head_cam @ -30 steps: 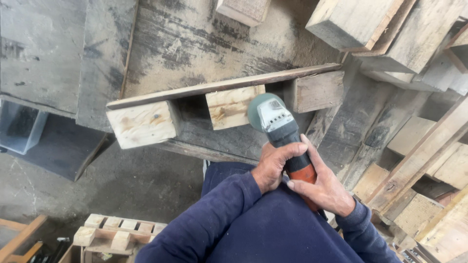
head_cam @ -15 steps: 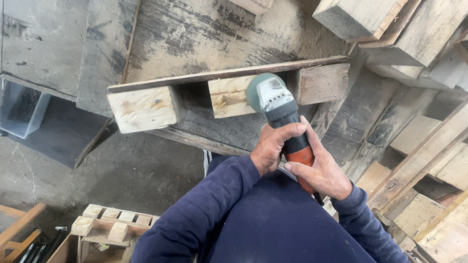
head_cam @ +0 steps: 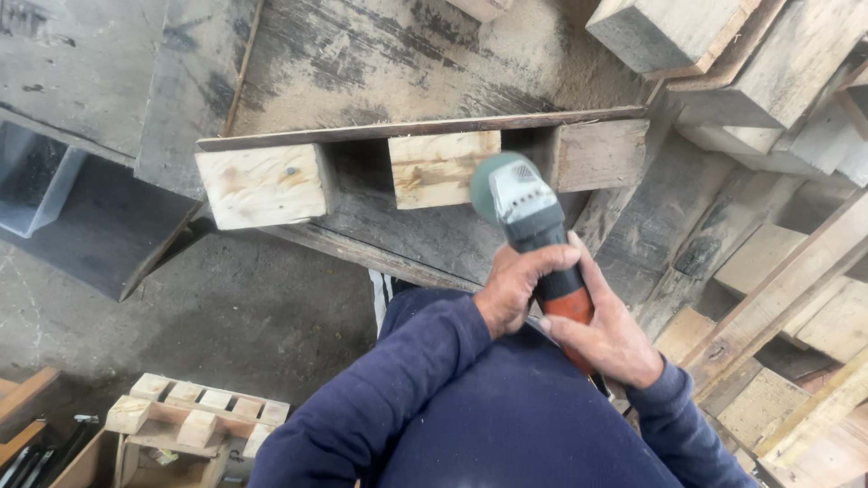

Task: The person uses an angle grinder with a sanding disc to smooth the surfaces of small wooden blocks placed on a workbench. The person repositions the blocks and continues sanding different faces until the clip ends.

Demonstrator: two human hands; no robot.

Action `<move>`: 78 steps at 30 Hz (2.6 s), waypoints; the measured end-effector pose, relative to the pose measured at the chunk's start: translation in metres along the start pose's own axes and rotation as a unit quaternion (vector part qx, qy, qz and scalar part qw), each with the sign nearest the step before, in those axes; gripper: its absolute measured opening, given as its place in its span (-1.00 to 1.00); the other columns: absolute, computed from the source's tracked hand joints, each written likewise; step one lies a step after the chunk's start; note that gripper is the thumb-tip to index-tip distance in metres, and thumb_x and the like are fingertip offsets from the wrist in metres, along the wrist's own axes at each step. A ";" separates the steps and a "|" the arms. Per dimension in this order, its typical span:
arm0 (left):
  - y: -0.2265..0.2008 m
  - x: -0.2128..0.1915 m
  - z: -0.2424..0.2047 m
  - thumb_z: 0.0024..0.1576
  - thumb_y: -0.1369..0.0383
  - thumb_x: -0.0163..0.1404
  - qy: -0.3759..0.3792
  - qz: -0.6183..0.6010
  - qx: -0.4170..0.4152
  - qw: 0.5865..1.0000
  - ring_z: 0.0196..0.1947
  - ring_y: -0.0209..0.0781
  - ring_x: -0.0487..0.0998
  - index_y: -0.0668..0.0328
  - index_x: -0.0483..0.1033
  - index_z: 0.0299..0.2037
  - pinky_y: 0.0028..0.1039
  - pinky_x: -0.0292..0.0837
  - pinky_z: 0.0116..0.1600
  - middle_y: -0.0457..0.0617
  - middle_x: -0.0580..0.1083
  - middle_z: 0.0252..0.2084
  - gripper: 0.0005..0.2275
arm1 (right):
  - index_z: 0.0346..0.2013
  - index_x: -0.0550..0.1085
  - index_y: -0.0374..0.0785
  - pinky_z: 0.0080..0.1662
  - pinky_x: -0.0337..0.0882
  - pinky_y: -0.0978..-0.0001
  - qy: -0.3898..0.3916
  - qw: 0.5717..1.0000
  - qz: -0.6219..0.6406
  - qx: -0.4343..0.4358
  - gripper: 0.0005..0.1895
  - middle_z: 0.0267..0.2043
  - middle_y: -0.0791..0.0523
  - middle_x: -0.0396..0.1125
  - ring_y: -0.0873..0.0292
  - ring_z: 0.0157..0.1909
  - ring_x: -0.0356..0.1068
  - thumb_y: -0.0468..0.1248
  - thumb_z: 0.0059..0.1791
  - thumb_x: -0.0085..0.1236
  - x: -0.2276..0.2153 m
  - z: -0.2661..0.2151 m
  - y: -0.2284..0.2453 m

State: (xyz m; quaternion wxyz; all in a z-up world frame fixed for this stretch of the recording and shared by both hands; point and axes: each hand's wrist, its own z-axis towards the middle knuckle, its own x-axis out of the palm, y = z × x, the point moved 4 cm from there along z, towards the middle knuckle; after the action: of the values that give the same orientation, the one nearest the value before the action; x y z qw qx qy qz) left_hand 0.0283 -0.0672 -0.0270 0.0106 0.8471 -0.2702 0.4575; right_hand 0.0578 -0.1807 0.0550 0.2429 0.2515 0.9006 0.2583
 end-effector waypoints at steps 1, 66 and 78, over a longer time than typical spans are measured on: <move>0.004 0.002 -0.005 -0.01 0.23 0.25 -0.008 -0.004 -0.008 1.000 -0.05 -0.11 0.54 0.30 0.41 0.02 -0.22 0.53 0.13 0.06 0.49 -0.11 -0.54 | 0.56 -0.22 -0.15 0.31 0.25 0.13 0.003 1.000 -0.004 -0.010 0.21 0.40 -0.14 0.15 -0.06 0.40 0.22 -0.10 -0.21 0.30 0.000 -0.006 0.001; 0.026 -0.009 -0.002 -0.02 0.19 0.25 0.014 0.001 0.000 1.000 -0.07 -0.09 0.53 0.30 0.45 0.01 -0.21 0.49 0.10 0.10 0.49 -0.13 -0.54 | 0.55 -0.21 -0.13 0.26 0.33 0.13 -0.020 0.999 -0.042 0.003 0.20 0.35 -0.12 0.21 -0.03 0.34 0.30 -0.16 -0.21 0.33 0.004 -0.010 -0.017; 0.016 -0.003 -0.001 0.00 0.26 0.23 0.055 0.012 -0.024 0.998 -0.09 -0.16 0.53 0.31 0.46 -0.01 -0.23 0.54 0.07 0.05 0.47 -0.14 -0.59 | 0.55 -0.24 -0.25 0.19 0.40 0.18 -0.082 0.996 0.023 -0.020 0.19 0.30 -0.12 0.22 0.01 0.28 0.33 -0.20 -0.19 0.30 0.019 -0.024 -0.003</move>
State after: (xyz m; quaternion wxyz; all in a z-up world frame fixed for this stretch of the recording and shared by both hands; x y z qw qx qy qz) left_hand 0.0194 -0.0790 -0.0325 0.0405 0.8169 -0.2906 0.4966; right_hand 0.0286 -0.1798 0.0653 0.3149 0.2879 0.8661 0.2603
